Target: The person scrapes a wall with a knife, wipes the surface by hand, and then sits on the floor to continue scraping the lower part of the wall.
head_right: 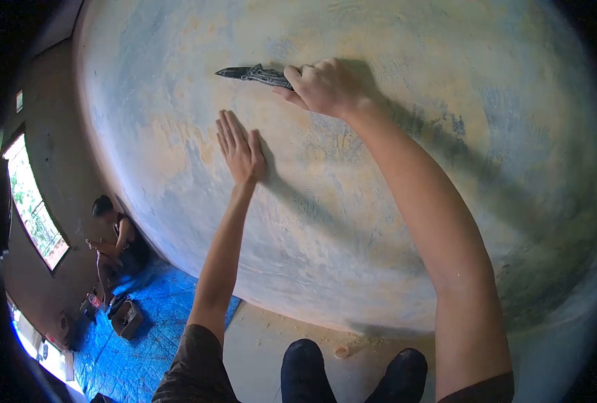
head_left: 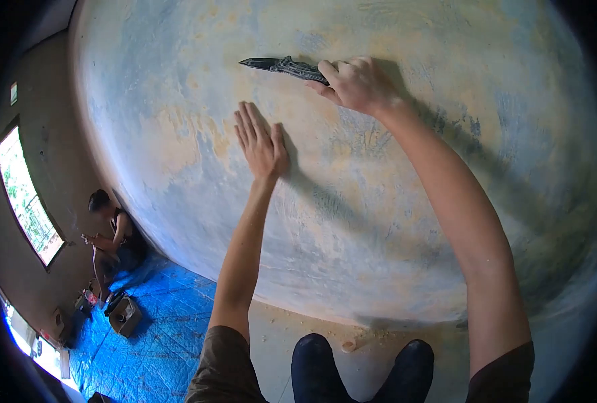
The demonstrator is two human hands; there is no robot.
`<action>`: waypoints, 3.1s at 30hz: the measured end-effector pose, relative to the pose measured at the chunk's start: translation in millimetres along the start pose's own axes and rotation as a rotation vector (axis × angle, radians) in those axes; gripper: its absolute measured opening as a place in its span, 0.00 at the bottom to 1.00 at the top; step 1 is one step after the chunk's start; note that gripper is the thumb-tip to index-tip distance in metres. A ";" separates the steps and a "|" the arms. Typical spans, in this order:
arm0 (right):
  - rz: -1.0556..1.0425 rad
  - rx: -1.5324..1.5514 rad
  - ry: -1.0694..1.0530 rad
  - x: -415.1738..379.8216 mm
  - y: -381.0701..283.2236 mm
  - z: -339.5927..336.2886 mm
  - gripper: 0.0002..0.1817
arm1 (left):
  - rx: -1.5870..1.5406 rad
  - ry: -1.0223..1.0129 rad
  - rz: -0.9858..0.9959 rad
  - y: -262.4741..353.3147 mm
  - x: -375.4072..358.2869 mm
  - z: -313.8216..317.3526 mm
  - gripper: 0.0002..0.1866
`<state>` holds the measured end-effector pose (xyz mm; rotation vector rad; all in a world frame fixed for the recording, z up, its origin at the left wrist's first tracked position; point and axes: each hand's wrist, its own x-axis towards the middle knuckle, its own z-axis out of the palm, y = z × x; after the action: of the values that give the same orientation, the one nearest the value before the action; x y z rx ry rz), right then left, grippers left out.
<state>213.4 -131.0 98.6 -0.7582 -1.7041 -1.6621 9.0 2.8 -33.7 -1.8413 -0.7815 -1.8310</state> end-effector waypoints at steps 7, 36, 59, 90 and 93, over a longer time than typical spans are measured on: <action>0.009 0.013 -0.005 -0.8 0.1 -1.7 0.21 | -0.029 -0.047 0.143 18.8 -25.6 -8.0 0.39; -0.254 0.078 -0.353 -1.9 -0.4 -15.2 0.26 | 0.101 0.045 0.145 21.6 -41.8 -6.5 0.31; -0.224 0.061 -0.365 1.1 -0.4 -14.4 0.26 | 0.099 -0.024 0.019 37.0 -29.5 1.4 0.37; -0.287 0.128 -0.228 -2.4 2.8 -11.2 0.26 | 0.063 -0.007 0.059 36.9 -35.3 -8.2 0.35; -0.272 0.105 -0.254 -1.9 1.8 -12.0 0.25 | 0.066 0.001 0.052 38.1 -34.6 -4.7 0.35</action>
<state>216.6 -142.8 98.3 -0.7385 -2.1356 -1.6926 31.4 -32.0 -64.6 -1.8024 -0.7773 -1.7531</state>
